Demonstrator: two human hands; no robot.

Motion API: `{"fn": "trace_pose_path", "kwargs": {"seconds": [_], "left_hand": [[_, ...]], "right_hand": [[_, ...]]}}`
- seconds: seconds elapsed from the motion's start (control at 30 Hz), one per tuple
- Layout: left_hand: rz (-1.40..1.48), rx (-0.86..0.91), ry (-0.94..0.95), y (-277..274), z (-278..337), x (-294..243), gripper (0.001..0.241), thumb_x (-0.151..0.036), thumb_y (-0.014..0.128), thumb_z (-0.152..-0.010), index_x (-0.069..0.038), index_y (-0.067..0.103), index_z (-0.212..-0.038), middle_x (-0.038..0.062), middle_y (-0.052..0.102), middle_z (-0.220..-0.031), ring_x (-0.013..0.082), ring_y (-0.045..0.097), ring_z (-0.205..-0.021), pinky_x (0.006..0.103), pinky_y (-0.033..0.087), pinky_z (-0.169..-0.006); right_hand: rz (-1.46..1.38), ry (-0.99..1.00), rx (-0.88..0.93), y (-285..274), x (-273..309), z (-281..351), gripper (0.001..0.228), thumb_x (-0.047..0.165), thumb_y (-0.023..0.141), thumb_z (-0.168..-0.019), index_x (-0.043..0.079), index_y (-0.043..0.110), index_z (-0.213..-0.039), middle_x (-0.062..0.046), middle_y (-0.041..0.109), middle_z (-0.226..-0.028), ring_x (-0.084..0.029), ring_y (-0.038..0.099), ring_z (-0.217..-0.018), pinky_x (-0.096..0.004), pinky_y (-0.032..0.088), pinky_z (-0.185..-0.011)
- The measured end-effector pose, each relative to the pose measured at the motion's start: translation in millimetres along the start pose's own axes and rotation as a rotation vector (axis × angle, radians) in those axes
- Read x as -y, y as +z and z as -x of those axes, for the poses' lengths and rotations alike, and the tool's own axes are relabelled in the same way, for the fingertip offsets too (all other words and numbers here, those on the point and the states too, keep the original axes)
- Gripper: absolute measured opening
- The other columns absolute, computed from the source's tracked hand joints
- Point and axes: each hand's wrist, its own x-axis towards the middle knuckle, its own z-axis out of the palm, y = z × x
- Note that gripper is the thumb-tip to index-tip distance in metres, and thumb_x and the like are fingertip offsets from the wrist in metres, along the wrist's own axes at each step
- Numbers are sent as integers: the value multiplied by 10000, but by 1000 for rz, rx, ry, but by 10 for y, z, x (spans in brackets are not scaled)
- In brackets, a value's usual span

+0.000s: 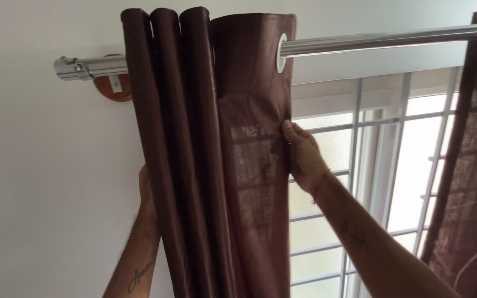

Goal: The person adjusts a pair of maroon curtains on a metal rod in a room. They gather the fabric, tie knots in the curtain panels to hold them back, and smooth the material along the rod to ensure even spacing and a neat appearance.

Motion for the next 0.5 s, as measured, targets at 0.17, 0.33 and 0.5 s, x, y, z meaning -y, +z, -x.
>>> {"fn": "trace_pose_path", "kwargs": {"seconds": [0.17, 0.33, 0.5], "left_hand": [[-47, -38, 11, 84, -63, 86, 379, -438, 545, -1075, -79, 663, -1111, 36, 676, -930, 134, 628, -784, 302, 551, -613], [-160, -227, -126, 271, -99, -85, 364, -398, 538, -1110, -44, 624, -1094, 52, 635, -934, 154, 590, -795, 327, 535, -630], [-375, -500, -255, 616, -118, -760, 322, -361, 511, -1112, -49, 590, -1136, 55, 628, -1005, 161, 579, -855, 335, 527, -704]], "right_hand": [[49, -133, -95, -611, 91, -164, 353, 386, 571, -1013, 93, 661, -1189, -43, 726, -1086, -188, 658, -1067, -418, 531, -998], [136, -260, -147, -996, 327, -106, 252, 325, 599, -1058, 89, 663, -1116, -15, 687, -930, -151, 607, -867, -364, 530, -888], [121, -266, -285, -1116, 548, 134, 244, 305, 565, -1051, 95, 664, -1126, -21, 695, -930, -159, 639, -870, -356, 535, -877]]}}
